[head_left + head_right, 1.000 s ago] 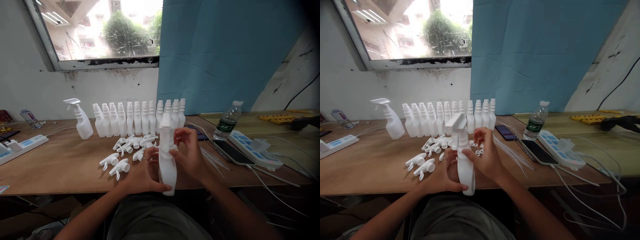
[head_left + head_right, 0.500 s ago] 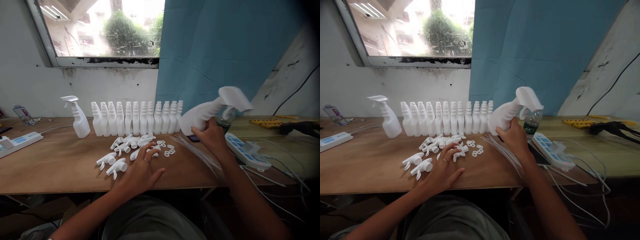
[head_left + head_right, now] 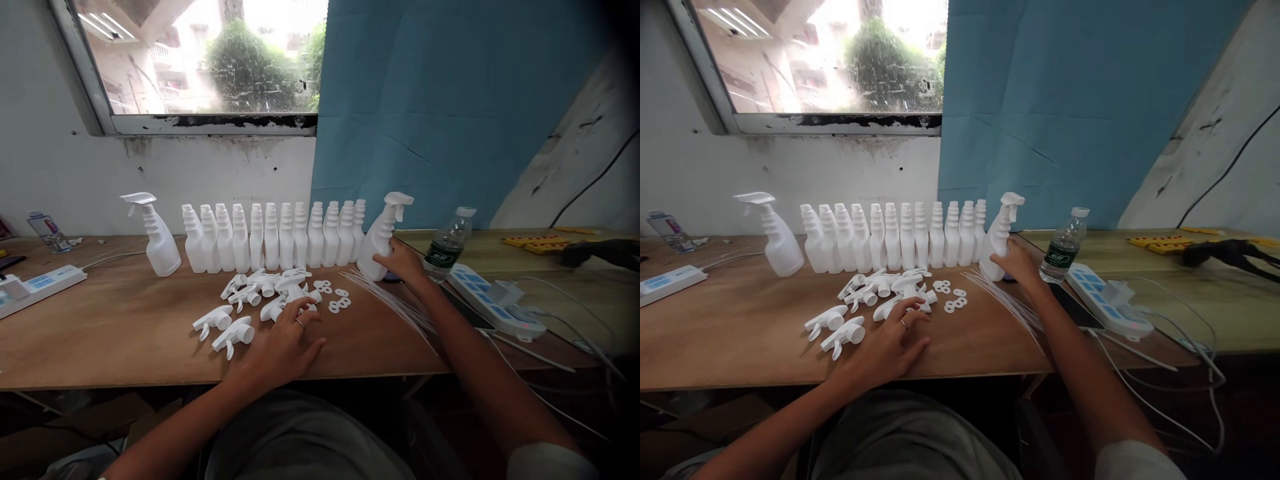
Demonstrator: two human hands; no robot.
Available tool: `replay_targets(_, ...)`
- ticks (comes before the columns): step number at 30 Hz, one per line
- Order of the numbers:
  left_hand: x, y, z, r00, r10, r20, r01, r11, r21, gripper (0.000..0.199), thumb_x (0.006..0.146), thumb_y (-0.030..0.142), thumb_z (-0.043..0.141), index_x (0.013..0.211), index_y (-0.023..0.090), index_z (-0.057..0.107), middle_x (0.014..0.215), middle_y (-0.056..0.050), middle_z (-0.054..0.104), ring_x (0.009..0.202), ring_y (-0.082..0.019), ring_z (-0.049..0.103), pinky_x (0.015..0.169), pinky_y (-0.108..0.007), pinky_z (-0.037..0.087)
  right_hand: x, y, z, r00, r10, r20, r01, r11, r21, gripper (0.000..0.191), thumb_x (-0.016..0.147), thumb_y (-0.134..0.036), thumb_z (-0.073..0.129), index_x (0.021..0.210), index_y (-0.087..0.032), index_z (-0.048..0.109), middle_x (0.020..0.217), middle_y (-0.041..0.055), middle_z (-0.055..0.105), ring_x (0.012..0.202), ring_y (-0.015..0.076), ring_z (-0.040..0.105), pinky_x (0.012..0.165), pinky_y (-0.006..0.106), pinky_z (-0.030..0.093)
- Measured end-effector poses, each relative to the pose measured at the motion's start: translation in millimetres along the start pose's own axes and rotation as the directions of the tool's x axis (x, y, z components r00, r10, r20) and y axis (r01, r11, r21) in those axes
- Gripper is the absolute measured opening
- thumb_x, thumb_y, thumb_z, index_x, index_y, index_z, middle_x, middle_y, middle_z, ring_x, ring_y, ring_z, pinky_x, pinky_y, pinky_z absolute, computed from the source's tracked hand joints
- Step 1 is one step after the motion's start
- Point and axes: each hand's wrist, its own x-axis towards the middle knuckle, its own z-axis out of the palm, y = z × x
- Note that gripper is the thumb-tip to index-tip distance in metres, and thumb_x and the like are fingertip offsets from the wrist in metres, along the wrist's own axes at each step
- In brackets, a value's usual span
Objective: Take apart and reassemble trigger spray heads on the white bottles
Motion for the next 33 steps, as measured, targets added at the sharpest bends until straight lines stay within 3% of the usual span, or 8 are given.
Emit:
replay_targets(12,7.4,-24.3,-9.6,0.98,0.138,-0.143,-0.125,0.988,0.092,0.019,0.091,0.024,0.053,0.11,0.022,0.055,0.128,-0.01,0.051,0.122,-0.023,0.048,0.104,-0.042,0.043,-2.3,8.7,5.1,0.995,-0.007,0.103,0.003,0.999,0.043,0.077,0.073,-0.043,0.062,0.139,-0.011,0.037,0.12,0.0199,0.063,0.102,0.0362,0.063,0.076,0.039,0.049)
replay_targets(16,10.2,-37.9,-17.6,0.987,0.091,-0.132,-0.052,0.961,0.271,0.024,0.089,0.023,0.055,0.113,0.018,0.056,0.123,-0.011,0.056,0.117,-0.026,0.049,0.1,-0.047,0.043,-24.8,-6.6,-12.6,0.999,0.01,-0.046,-0.01,1.0,0.004,0.091,0.072,-0.051,0.067,0.143,-0.007,0.031,0.12,0.0238,0.061,0.104,0.0382,0.061,0.076,0.041,0.049)
replay_targets(18,10.8,-43.6,-17.6,0.993,0.065,-0.1,-0.027,0.94,0.34,0.029,0.088,0.023,0.057,0.117,0.017,0.056,0.122,-0.011,0.057,0.117,-0.028,0.049,0.099,-0.049,0.042,-44.3,-21.2,-17.5,0.994,-0.063,-0.091,0.069,0.996,0.056,0.073,0.077,-0.047,0.063,0.137,-0.012,0.041,0.11,0.0175,0.066,0.092,0.0317,0.065,0.075,0.039,0.049)
replay_targets(20,10.8,-47.6,-15.8,0.997,0.048,-0.057,-0.023,0.922,0.387,0.036,0.087,0.024,0.059,0.121,0.017,0.055,0.124,-0.012,0.057,0.118,-0.029,0.048,0.1,-0.05,0.041,-66.9,-36.3,-15.3,0.98,-0.199,0.006,0.196,0.97,0.14,0.045,0.082,-0.041,0.059,0.119,-0.017,0.058,0.095,0.0106,0.069,0.078,0.0243,0.066,0.074,0.035,0.05)
replay_targets(22,10.6,-50.0,-13.7,0.999,0.032,-0.019,-0.021,0.904,0.426,0.041,0.086,0.026,0.06,0.125,0.017,0.054,0.126,-0.012,0.058,0.12,-0.031,0.047,0.1,-0.052,0.039,-88.8,-47.3,-6.7,0.923,-0.366,0.12,0.339,0.92,0.198,0.028,0.085,-0.035,0.055,0.103,-0.019,0.067,0.097,0.0096,0.069,0.084,0.0233,0.065,0.08,0.035,0.05)
replay_targets(24,10.5,-51.5,-12.7,1.0,0.004,0.005,-0.006,0.89,0.456,0.045,0.085,0.028,0.062,0.128,0.017,0.053,0.126,-0.012,0.058,0.12,-0.032,0.047,0.101,-0.053,0.037,-106.4,-51.9,5.5,0.878,-0.449,0.166,0.411,0.885,0.219,0.026,0.084,-0.027,0.054,0.104,-0.019,0.069,0.102,0.0101,0.068,0.092,0.0247,0.064,0.088,0.038,0.049)
replay_targets(28,10.4,-54.5,-15.0,0.997,-0.074,0.037,0.048,0.877,0.479,0.048,0.081,0.03,0.067,0.127,0.018,0.055,0.122,-0.012,0.06,0.117,-0.032,0.05,0.099,-0.053,0.039,-123.2,-46.7,25.9,0.881,-0.449,0.152,0.413,0.885,0.216,0.028,0.086,-0.02,0.051,0.107,-0.018,0.069,0.101,0.0115,0.066,0.098,0.0266,0.062,0.092,0.043,0.048)
replay_targets(33,9.3,-55.3,-21.4,0.989,-0.095,0.11,0.034,0.886,0.462,0.025,0.085,0.021,0.059,0.109,0.017,0.066,0.11,-0.011,0.065,0.109,-0.028,0.055,0.095,-0.044,0.045,-125.2,-44.0,28.8,0.873,-0.462,0.158,0.428,0.88,0.208,0.022,0.088,-0.019,0.048,0.093,-0.016,0.069,0.092,0.0112,0.065,0.093,0.0258,0.06,0.088,0.041,0.048)
